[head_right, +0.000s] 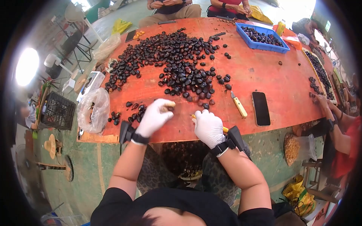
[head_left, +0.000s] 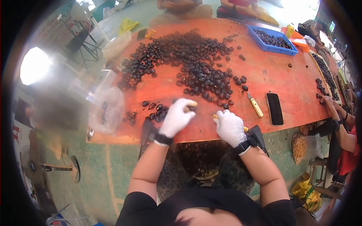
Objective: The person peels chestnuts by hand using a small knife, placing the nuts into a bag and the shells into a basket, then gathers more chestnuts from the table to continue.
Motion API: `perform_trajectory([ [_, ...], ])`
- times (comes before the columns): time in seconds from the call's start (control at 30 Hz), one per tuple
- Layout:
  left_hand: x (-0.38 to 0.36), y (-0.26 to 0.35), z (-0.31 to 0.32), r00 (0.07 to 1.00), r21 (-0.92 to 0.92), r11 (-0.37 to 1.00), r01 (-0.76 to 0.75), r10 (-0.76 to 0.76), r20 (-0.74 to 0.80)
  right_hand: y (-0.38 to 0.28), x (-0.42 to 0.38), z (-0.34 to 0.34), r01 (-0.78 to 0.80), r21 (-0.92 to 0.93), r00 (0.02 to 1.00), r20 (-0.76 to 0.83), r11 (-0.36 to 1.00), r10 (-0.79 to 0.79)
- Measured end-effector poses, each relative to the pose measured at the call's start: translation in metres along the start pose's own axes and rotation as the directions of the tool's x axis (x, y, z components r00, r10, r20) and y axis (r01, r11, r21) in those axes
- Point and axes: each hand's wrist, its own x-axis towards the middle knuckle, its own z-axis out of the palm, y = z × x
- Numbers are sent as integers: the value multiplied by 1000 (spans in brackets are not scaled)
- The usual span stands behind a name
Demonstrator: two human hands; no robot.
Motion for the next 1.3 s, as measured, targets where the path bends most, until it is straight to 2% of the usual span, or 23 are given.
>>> perform_trajectory([
  [0.1, -30, 12, 15, 990, 12, 995, 95, -96, 100, -2, -2, -3, 38, 28, 999, -4, 999, -38],
  [0.2, -41, 4, 24, 994, 78, 992, 102, -104, 23, -7, -4, -7, 152, 77, 988, 4, 985, -153],
  [0.33, -42, 5, 21, 992, 85, 990, 112, -116, 41, -15, -5, -5, 288, 61, 957, 5, 956, -289],
  [0.47, -43, 4, 23, 991, 63, 990, 126, -128, 29, -21, 2, -3, 317, 60, 948, 4, 946, -318],
  [0.67, -43, 4, 23, 992, 89, 989, 122, -124, 12, -11, 3, -1, 299, -25, 952, 72, 954, -296],
  [0.8, -42, 9, 24, 992, 162, 979, 124, -126, 1, -21, -1, -2, 268, 8, 964, -6, 963, -268],
  [0.9, -43, 7, 26, 995, 194, 976, 96, -94, -17, -30, -1, 0, 268, 0, 963, 15, 963, -268],
  [1.0, -42, 7, 27, 993, 179, 976, 121, -120, -19, -29, 0, -2, 262, 5, 964, 48, 965, -262],
  [1.1, -43, 5, 30, 996, 167, 982, 84, -79, -35, -25, -1, -3, 253, -30, 966, 69, 967, -251],
  [1.17, -43, 7, 28, 990, 140, 980, 138, -134, -41, -19, -4, 3, 234, -83, 970, 92, 969, -227],
  [1.3, -43, 6, 29, 990, 172, 975, 138, -133, -41, -15, -7, 2, 215, -27, 976, 45, 976, -214],
])
